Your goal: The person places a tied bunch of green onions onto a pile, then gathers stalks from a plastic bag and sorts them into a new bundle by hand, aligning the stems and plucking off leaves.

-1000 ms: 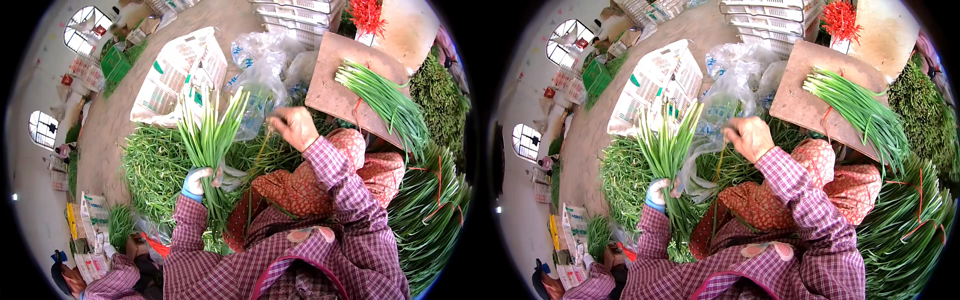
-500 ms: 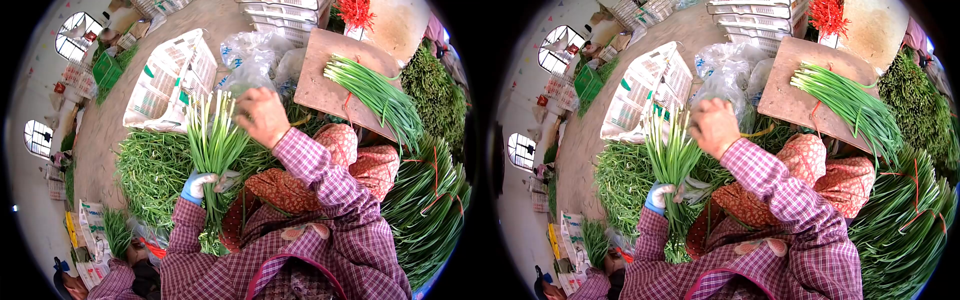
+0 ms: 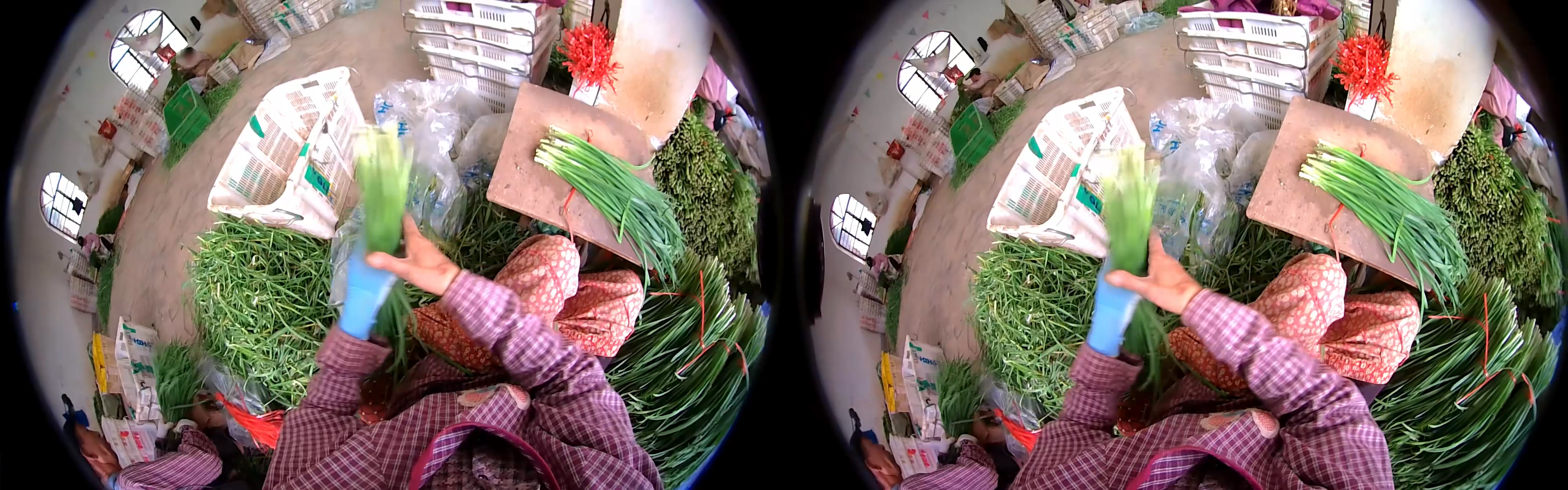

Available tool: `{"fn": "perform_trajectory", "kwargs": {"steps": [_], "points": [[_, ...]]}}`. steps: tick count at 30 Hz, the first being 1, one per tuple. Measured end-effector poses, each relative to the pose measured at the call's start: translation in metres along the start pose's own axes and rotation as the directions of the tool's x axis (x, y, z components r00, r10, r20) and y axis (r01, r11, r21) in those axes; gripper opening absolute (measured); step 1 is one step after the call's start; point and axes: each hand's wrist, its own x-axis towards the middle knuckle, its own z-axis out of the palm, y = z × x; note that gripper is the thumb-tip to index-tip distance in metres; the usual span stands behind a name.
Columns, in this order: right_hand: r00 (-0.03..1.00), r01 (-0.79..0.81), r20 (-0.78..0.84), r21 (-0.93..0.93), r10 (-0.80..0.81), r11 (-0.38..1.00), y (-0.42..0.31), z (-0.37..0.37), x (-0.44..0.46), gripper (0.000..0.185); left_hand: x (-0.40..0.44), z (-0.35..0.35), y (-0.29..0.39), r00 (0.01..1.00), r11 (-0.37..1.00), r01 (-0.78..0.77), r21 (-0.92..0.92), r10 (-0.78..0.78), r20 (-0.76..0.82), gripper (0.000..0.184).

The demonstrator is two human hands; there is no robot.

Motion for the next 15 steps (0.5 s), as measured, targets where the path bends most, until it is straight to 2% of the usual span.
{"fn": "perform_trajectory", "kwargs": {"steps": [1, 2, 3, 4, 5, 6, 7, 9, 10, 11, 12, 14, 15], "points": [[0.990, 0.112, -0.093, 0.105, -0.102, 0.988, 0.011, 0.005, 0.007, 0.110, 0.013, -0.039, -0.062, 0.994, 0.919, -0.086, -0.385, 0.055, -0.090, 0.057], [0.988, 0.049, -0.155, 0.207, -0.017, 0.977, 0.003, -0.001, 0.003, 0.089, -0.016, 0.066, 0.004, 0.997, 0.908, 0.080, -0.411, -0.074, 0.030, 0.065], [0.984, 0.073, -0.174, 0.248, -0.030, 0.966, 0.009, -0.008, 0.006, 0.077, -0.026, 0.089, 0.029, 0.994, 0.880, -0.082, 0.468, 0.035, 0.107, 0.076], [0.981, 0.098, -0.191, 0.286, -0.043, 0.953, 0.016, -0.019, 0.008, 0.065, -0.032, 0.102, 0.043, 0.969, 0.150, -0.245, 0.958, 0.055, 0.240, 0.088], [0.986, 0.015, -0.161, 0.294, 0.034, 0.956, 0.005, -0.031, 0.003, 0.051, -0.041, 0.113, 0.051, 0.973, 0.219, -0.221, 0.950, -0.022, 0.231, 0.095], [0.986, -0.050, -0.118, 0.456, 0.117, 0.889, 0.004, -0.043, 0.002, 0.041, -0.048, 0.122, 0.057, 0.968, 0.284, -0.193, 0.939, -0.101, 0.229, 0.102], [0.989, -0.097, -0.043, 0.545, 0.144, 0.833, 0.006, -0.059, 0.003, 0.036, -0.053, 0.126, 0.067, 0.927, 0.398, -0.245, 0.884, -0.171, 0.334, 0.102], [0.987, -0.161, 0.098, 0.721, 0.131, 0.674, 0.008, -0.086, 0.001, 0.022, -0.060, 0.131, 0.095, 0.878, 0.500, -0.232, 0.834, -0.262, 0.401, 0.092], [0.972, -0.228, 0.140, 0.760, 0.189, 0.608, 0.002, -0.094, -0.003, 0.020, -0.059, 0.131, 0.117, 0.833, 0.578, -0.040, 0.815, -0.431, 0.346, 0.086], [0.971, -0.235, 0.155, 0.750, 0.181, 0.618, -0.004, -0.101, -0.011, 0.020, -0.053, 0.114, 0.117, 0.862, 0.683, -0.042, 0.729, -0.345, 0.372, 0.075], [0.970, -0.241, 0.170, 0.740, 0.172, 0.628, -0.017, -0.105, -0.021, 0.019, -0.046, 0.105, 0.123, 0.910, 0.720, 0.019, 0.693, -0.300, 0.287, 0.069], [0.963, -0.269, 0.215, 0.705, 0.164, 0.656, -0.022, -0.108, -0.031, 0.025, -0.015, 0.069, 0.114, 0.948, 0.870, 0.025, 0.493, -0.178, 0.266, 0.065], [0.955, -0.286, 0.266, 0.707, 0.131, 0.647, -0.021, -0.105, -0.035, 0.027, -0.010, 0.076, 0.114, 0.957, 0.912, 0.026, 0.409, -0.141, 0.254, 0.062]]}}
